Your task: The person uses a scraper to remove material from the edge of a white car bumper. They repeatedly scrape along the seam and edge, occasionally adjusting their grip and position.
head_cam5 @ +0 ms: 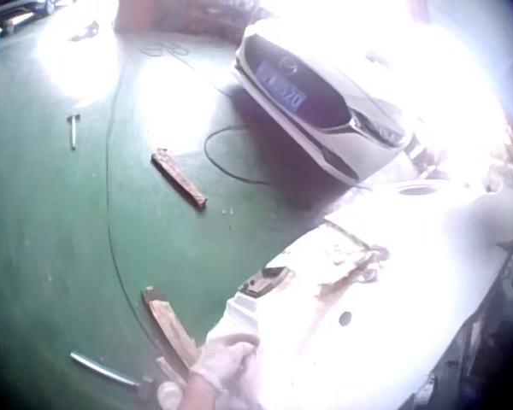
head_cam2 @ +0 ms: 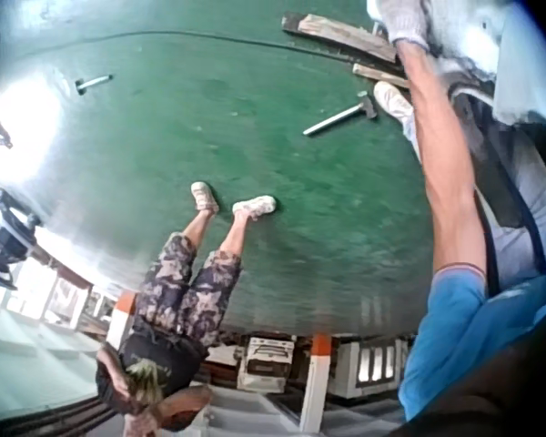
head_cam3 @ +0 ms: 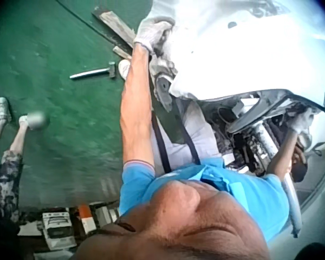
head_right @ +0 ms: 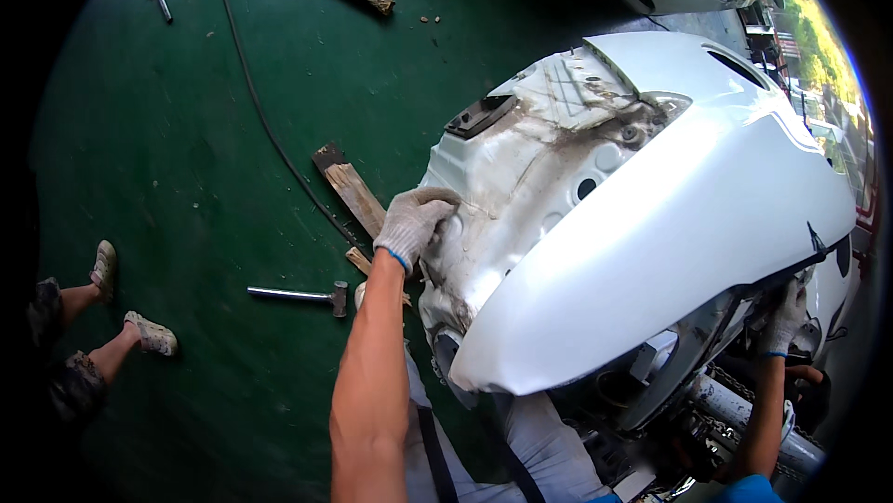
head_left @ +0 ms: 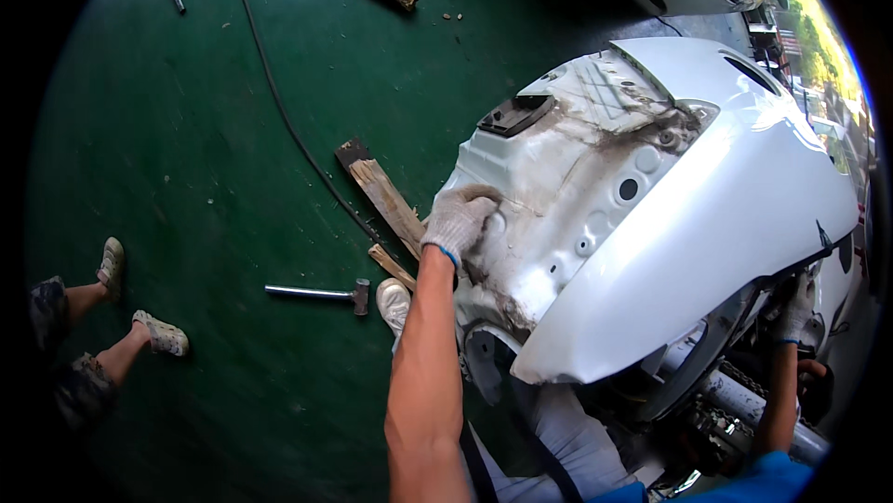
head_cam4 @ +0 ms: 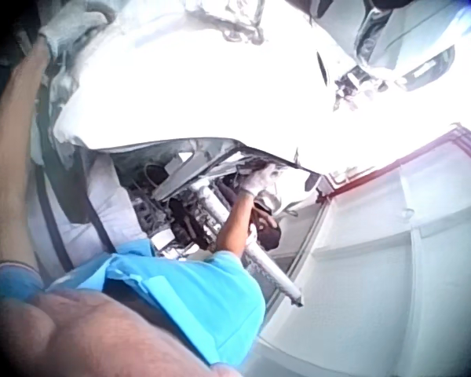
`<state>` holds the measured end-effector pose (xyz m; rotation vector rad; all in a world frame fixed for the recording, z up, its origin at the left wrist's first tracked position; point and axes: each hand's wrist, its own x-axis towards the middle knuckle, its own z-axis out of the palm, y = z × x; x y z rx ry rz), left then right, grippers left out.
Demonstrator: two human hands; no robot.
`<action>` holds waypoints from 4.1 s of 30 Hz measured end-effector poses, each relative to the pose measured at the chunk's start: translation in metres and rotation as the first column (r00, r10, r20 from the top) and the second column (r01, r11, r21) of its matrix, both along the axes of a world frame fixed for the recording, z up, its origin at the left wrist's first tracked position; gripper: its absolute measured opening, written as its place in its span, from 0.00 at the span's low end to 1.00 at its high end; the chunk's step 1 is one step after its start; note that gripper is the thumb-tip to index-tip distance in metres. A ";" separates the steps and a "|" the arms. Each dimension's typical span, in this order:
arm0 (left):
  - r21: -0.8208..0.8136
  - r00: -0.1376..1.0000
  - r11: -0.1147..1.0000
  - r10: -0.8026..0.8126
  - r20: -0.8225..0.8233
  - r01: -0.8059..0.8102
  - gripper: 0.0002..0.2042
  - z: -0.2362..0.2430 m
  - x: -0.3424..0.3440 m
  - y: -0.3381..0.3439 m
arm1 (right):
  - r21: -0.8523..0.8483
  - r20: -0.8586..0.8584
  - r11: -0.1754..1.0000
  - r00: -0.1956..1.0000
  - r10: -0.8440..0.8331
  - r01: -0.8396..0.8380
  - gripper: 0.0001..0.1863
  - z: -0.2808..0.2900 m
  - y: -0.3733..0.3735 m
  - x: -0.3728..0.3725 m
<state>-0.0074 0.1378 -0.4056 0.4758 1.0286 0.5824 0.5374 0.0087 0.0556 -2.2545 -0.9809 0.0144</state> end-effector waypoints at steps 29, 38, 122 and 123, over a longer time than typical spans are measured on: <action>-0.411 0.487 0.863 -0.504 -0.713 0.292 0.13 0.141 -0.268 -0.373 | -0.077 0.148 0.997 0.989 0.009 0.002 0.20 -0.004 0.040 -0.091; 0.331 0.824 0.861 -0.162 -0.542 0.387 0.17 0.407 0.036 -0.158 | -0.344 -0.265 0.929 0.963 0.043 -0.136 0.21 0.081 0.010 -0.074; 0.861 0.897 0.270 -0.228 -0.378 0.431 0.08 0.497 0.372 0.052 | -0.224 -0.493 0.962 0.870 0.026 -0.156 0.20 0.095 0.010 -0.075; 0.857 0.896 0.276 -0.236 -0.377 0.434 0.08 0.498 0.374 0.051 | -0.259 -0.476 0.952 0.879 0.020 -0.162 0.19 0.096 0.016 -0.073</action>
